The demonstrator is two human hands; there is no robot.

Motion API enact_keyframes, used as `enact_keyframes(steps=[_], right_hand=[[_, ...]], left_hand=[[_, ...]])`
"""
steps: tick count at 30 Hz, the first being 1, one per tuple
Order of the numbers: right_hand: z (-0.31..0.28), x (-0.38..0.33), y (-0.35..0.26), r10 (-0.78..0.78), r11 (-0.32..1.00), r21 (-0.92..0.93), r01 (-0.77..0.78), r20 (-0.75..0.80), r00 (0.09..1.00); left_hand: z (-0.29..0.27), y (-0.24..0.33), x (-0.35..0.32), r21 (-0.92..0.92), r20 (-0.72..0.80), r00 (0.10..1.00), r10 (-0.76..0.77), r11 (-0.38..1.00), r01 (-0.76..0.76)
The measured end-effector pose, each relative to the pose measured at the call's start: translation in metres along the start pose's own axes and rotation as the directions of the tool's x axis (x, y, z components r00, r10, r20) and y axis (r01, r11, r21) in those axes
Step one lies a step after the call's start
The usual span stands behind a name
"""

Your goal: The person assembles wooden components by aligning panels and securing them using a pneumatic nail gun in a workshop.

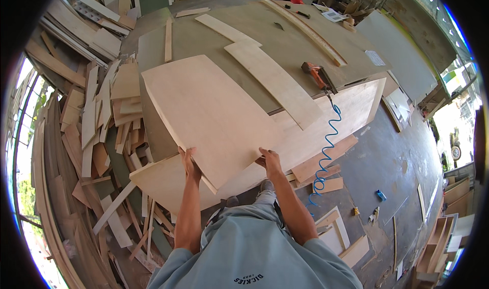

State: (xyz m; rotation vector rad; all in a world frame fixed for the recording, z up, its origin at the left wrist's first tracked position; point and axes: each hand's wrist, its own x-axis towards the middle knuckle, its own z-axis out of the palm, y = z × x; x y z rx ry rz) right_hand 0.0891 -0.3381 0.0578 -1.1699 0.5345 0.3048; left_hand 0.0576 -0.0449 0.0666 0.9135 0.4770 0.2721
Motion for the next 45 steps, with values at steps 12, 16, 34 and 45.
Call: enact_keyframes(steps=[12, 16, 34, 45], right_hand=[[0.036, 0.023, 0.01, -0.024, 0.567, -0.805, 0.174, 0.195, 0.98], [0.054, 0.005, 0.052, 0.127, 0.85, -0.517, 0.106, 0.396, 0.909], [0.259, -0.051, 0.118, 0.485, 0.864, -0.407, -0.297, 0.833, 0.266], [0.219, 0.12, -0.169, -0.876, 0.481, -0.293, 0.826, -0.17, 0.451]], left_hand=[[-0.047, 0.137, -0.007, 0.136, 0.114, 0.96, -0.256, 0.961, 0.24], [-0.011, 0.204, -0.006, 0.385, 0.089, 0.985, -0.149, 0.917, 0.104], [0.108, 0.361, -0.04, 0.87, 0.393, 0.919, -0.046, -0.305, -0.387], [0.075, 0.373, -0.021, 0.77, 0.517, 0.853, -0.074, -0.394, -0.501]])
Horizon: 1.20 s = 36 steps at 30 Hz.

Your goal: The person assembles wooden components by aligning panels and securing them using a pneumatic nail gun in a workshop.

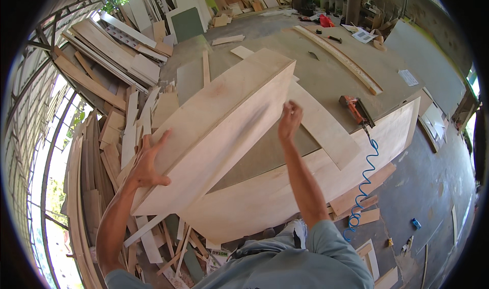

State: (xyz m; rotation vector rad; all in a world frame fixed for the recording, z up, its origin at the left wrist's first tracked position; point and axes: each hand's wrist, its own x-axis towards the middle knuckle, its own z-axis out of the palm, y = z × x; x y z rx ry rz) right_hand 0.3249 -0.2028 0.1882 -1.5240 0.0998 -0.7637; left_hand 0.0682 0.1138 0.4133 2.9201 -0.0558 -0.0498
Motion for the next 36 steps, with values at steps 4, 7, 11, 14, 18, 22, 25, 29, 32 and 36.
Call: enact_keyframes(steps=[4, 7, 11, 14, 18, 22, 25, 29, 32, 36], right_hand=[[0.003, 0.154, -0.007, -0.114, 0.993, 0.042, 0.109, 0.157, 0.981], [0.02, 0.183, -0.02, -0.063, 0.968, 0.245, -0.059, 0.46, 0.886], [0.033, 0.185, -0.026, 0.057, 0.935, 0.271, -0.228, 0.519, 0.853], [0.028, 0.172, -0.035, 0.08, 0.921, 0.312, -0.233, 0.433, 0.898], [0.013, 0.16, -0.042, 0.105, 0.908, 0.344, -0.239, 0.366, 0.925], [-0.006, 0.152, -0.053, 0.156, 0.887, 0.351, -0.301, 0.384, 0.91], [-0.003, 0.147, -0.052, 0.131, 0.881, 0.369, -0.295, 0.41, 0.903], [-0.002, 0.151, -0.027, -0.039, 0.864, 0.487, -0.125, 0.312, 0.949], [-0.012, 0.144, -0.028, -0.1, 0.73, 0.65, -0.212, 0.409, 0.907], [-0.019, 0.144, -0.045, -0.178, 0.637, 0.736, -0.229, 0.43, 0.885]], left_hand=[[-0.001, 0.0, 0.009, -0.085, -0.026, 0.996, 0.079, 0.993, -0.081], [-0.004, 0.001, 0.005, 0.001, -0.019, 1.0, 0.005, 1.0, -0.005], [-0.006, 0.001, 0.004, 0.109, -0.027, 0.999, -0.04, 0.993, 0.042], [-0.013, 0.003, -0.001, 0.191, -0.084, 0.996, -0.034, 0.98, 0.05], [-0.026, 0.01, -0.002, 0.18, -0.169, 0.985, -0.035, 0.981, 0.065], [-0.023, 0.028, 0.007, 0.203, -0.4, 0.915, 0.052, 0.979, 0.033], [-0.02, 0.027, 0.014, 0.192, -0.656, 0.752, 0.059, 0.977, 0.09], [-0.019, 0.056, 0.021, 0.345, -0.83, 0.535, 0.156, 0.897, 0.274], [-0.007, 0.061, 0.016, 0.371, -0.872, 0.453, 0.188, 0.856, 0.36], [0.014, 0.066, 0.01, 0.427, -0.894, 0.352, 0.278, 0.768, 0.478]])
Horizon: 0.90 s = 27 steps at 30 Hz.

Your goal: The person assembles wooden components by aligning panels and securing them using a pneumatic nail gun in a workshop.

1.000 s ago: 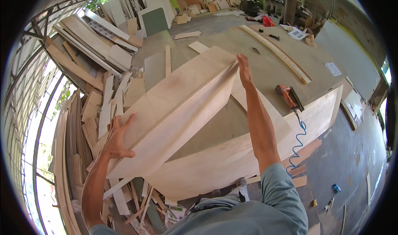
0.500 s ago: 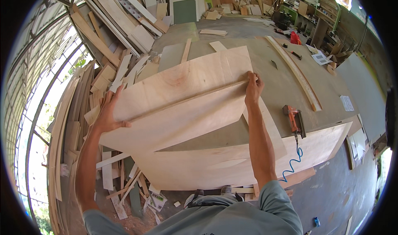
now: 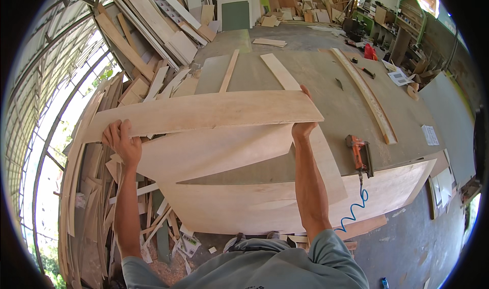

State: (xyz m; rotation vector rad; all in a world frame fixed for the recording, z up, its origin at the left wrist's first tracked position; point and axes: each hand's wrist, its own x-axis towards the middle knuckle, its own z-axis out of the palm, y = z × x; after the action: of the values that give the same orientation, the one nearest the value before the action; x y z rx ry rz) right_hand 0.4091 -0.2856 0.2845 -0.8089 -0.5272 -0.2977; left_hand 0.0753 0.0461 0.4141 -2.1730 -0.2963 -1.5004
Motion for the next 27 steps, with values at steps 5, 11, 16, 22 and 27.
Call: enact_keyframes(steps=[5, 11, 16, 22, 27], right_hand=[[-0.013, 0.003, -0.009, 0.068, 0.988, 0.133, -0.083, 0.118, 0.991], [-0.01, 0.002, -0.028, 0.306, 0.821, 0.461, -0.335, 0.14, 0.942], [-0.02, 0.002, -0.018, 0.262, 0.906, 0.307, -0.291, 0.132, 0.956], [-0.018, 0.004, -0.014, 0.106, 0.946, 0.283, -0.156, 0.184, 0.977], [0.002, 0.002, -0.022, 0.162, 0.951, -0.268, -0.154, 0.01, 0.987]], left_hand=[[0.017, 0.007, -0.035, 0.022, 0.019, 0.999, -0.043, 0.999, 0.043], [0.023, 0.001, -0.059, 0.04, 0.117, 0.992, -0.052, 0.998, 0.048], [0.03, -0.001, -0.068, 0.058, 0.234, 0.97, -0.066, 0.997, 0.054], [0.026, 0.003, -0.072, 0.024, 0.297, 0.95, -0.095, 0.995, 0.092], [0.023, 0.004, -0.074, 0.088, 0.284, 0.954, -0.1, 0.993, 0.078]])
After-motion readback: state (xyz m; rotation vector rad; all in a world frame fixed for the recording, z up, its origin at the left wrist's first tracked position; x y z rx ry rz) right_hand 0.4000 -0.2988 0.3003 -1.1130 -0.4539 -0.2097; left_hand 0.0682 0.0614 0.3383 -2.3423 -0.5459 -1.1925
